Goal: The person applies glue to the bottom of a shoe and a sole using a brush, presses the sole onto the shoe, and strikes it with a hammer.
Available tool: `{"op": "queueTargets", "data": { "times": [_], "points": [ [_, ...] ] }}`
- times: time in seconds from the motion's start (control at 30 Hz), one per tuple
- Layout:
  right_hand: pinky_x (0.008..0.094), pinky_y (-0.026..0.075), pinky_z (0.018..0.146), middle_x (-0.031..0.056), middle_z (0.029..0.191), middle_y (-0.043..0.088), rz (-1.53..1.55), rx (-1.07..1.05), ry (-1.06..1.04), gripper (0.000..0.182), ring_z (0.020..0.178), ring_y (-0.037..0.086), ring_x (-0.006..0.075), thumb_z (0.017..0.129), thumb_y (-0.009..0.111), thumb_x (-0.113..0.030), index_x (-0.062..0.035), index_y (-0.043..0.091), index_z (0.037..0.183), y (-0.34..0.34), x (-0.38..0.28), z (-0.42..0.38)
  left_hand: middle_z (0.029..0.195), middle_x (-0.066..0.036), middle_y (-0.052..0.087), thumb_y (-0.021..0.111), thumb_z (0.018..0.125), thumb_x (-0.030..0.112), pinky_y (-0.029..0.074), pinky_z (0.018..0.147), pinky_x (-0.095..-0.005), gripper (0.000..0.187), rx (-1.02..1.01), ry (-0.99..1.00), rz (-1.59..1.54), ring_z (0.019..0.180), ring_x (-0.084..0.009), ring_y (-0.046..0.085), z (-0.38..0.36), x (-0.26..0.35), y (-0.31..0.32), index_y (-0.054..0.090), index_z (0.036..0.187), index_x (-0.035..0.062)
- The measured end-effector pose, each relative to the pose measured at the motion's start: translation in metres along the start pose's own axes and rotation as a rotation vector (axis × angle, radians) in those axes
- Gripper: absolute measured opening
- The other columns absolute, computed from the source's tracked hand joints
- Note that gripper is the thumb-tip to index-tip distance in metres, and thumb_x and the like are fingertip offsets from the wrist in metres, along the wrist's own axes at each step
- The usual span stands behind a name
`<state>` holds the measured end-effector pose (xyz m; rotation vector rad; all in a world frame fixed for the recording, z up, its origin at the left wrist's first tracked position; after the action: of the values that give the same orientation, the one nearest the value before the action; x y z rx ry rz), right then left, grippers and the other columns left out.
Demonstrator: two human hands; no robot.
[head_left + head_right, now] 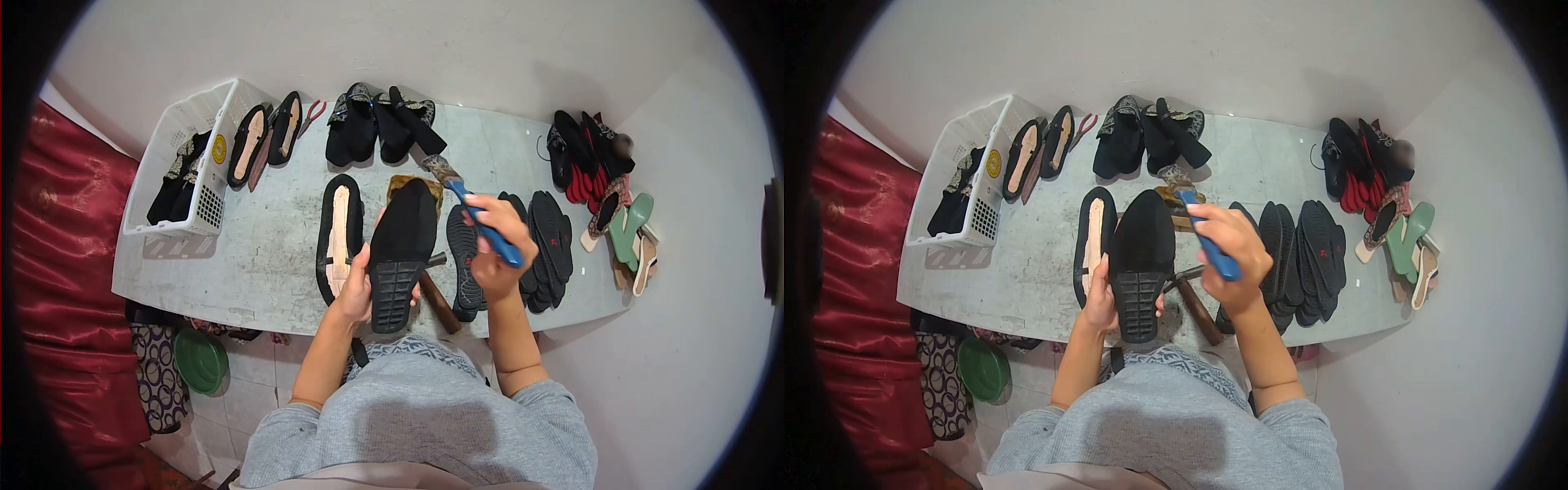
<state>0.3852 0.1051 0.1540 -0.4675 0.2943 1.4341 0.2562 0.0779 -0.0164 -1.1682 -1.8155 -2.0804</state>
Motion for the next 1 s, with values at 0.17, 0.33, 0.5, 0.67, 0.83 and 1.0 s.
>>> {"op": "queueTargets", "data": {
  "times": [0.17, 0.33, 0.5, 0.67, 0.83, 1.0],
  "points": [
    [0.0374, 0.052, 0.066, 0.0203, 0.094, 0.065, 0.140, -0.108, -0.090, 0.020, 0.076, 0.064, 0.0308, 0.075, 0.062, -0.003, -0.0008, 0.057, 0.094, 0.011, -0.026, 0.003, 0.086, -0.016, 0.062, 0.013, 0.092, 0.061, 0.053, 0.068, -0.0345, 0.077, 0.051, -0.014, -0.004, 0.077, -0.0237, 0.063, 0.002, -0.002, -0.007, 0.051, 0.114, -0.0021],
    [0.0340, 0.051, 0.068, 0.0176, 0.095, 0.065, 0.130, -0.065, 0.084, 0.026, 0.077, 0.064, 0.0299, 0.067, 0.061, 0.004, -0.0012, 0.058, 0.092, 0.009, 0.009, -0.011, 0.088, -0.016, 0.062, 0.013, 0.091, 0.062, 0.053, 0.069, -0.0350, 0.079, -0.008, -0.015, -0.011, 0.078, -0.0245, 0.063, 0.002, -0.003, -0.002, 0.051, 0.115, -0.0020],
    [0.0342, 0.050, 0.067, 0.0180, 0.092, 0.066, 0.116, -0.124, 0.043, 0.024, 0.075, 0.063, 0.0289, 0.069, 0.058, 0.005, -0.0011, 0.058, 0.092, 0.010, -0.004, -0.008, 0.088, -0.017, 0.062, 0.013, 0.090, 0.065, 0.052, 0.070, -0.0360, 0.081, 0.013, 0.006, -0.052, 0.079, -0.0252, 0.063, -0.001, 0.000, -0.004, 0.050, 0.116, -0.0021],
    [0.0329, 0.049, 0.067, 0.0182, 0.086, 0.066, 0.319, -0.126, 0.194, 0.018, 0.073, 0.063, 0.0269, 0.070, 0.057, 0.005, 0.0011, 0.058, 0.088, 0.004, 0.005, -0.019, 0.089, -0.018, 0.062, 0.013, 0.089, 0.066, 0.052, 0.071, -0.0365, 0.082, -0.006, 0.024, -0.158, 0.080, -0.0255, 0.062, -0.001, -0.001, -0.011, 0.049, 0.118, -0.0022],
    [0.0348, 0.049, 0.069, 0.0205, 0.093, 0.065, 0.182, -0.102, -0.022, 0.024, 0.077, 0.063, 0.0292, 0.069, 0.057, 0.006, -0.0008, 0.057, 0.092, 0.007, -0.014, -0.004, 0.089, -0.019, 0.061, 0.013, 0.088, 0.067, 0.051, 0.073, -0.0375, 0.084, -0.008, 0.000, -0.094, 0.080, -0.0276, 0.062, -0.004, 0.000, 0.000, 0.049, 0.119, -0.0029],
    [0.0323, 0.049, 0.063, 0.0231, 0.092, 0.063, 0.130, -0.087, -0.010, 0.025, 0.073, 0.060, 0.0244, 0.088, 0.059, -0.023, -0.0004, 0.052, 0.096, 0.006, -0.009, -0.022, 0.088, -0.020, 0.061, 0.013, 0.088, 0.067, 0.051, 0.072, -0.0374, 0.084, -0.030, 0.029, -0.156, 0.080, -0.0278, 0.061, -0.004, 0.005, 0.005, 0.048, 0.119, -0.0031]
  ]
}}
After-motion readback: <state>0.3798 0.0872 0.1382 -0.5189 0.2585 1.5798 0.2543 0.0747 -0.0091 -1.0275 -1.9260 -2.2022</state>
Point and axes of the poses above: each hand's wrist, its own z-axis towards the middle knuckle, its own y-axis out of the palm, x = y × z, the point moved 10 cm from there along z, towards the middle knuckle
